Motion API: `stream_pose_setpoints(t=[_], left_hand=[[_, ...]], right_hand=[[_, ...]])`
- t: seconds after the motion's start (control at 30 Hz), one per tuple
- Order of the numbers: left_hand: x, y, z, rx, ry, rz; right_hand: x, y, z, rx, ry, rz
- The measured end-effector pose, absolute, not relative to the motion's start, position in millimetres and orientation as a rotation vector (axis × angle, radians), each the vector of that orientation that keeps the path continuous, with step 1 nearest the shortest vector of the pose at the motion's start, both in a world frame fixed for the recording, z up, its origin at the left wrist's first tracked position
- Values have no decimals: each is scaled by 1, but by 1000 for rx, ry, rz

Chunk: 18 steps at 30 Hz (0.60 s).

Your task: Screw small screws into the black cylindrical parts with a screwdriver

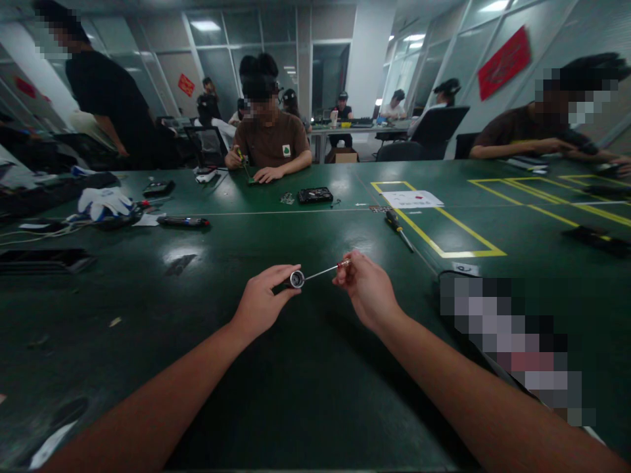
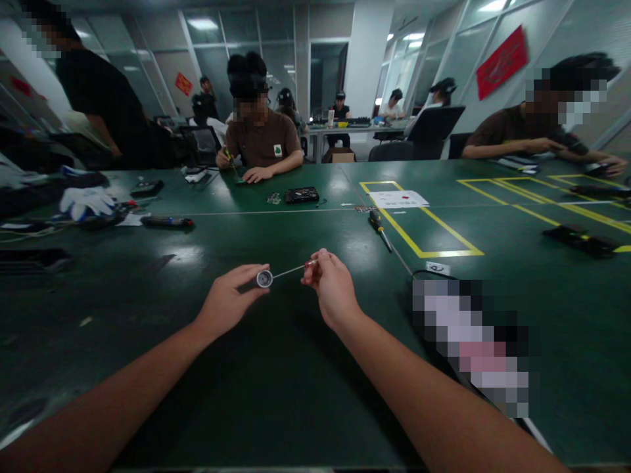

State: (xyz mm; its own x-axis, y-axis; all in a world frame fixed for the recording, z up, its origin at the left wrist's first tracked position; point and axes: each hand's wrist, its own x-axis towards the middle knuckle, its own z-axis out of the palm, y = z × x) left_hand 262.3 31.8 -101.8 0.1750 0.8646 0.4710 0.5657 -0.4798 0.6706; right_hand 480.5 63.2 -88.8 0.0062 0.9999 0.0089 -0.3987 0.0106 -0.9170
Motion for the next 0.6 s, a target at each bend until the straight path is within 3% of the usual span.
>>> stream_pose_setpoints(t=[0.6], left_hand=[[263,30,-104,2126,1347,1184]], right_hand=[[477,42,-80,-948,-1411,854]])
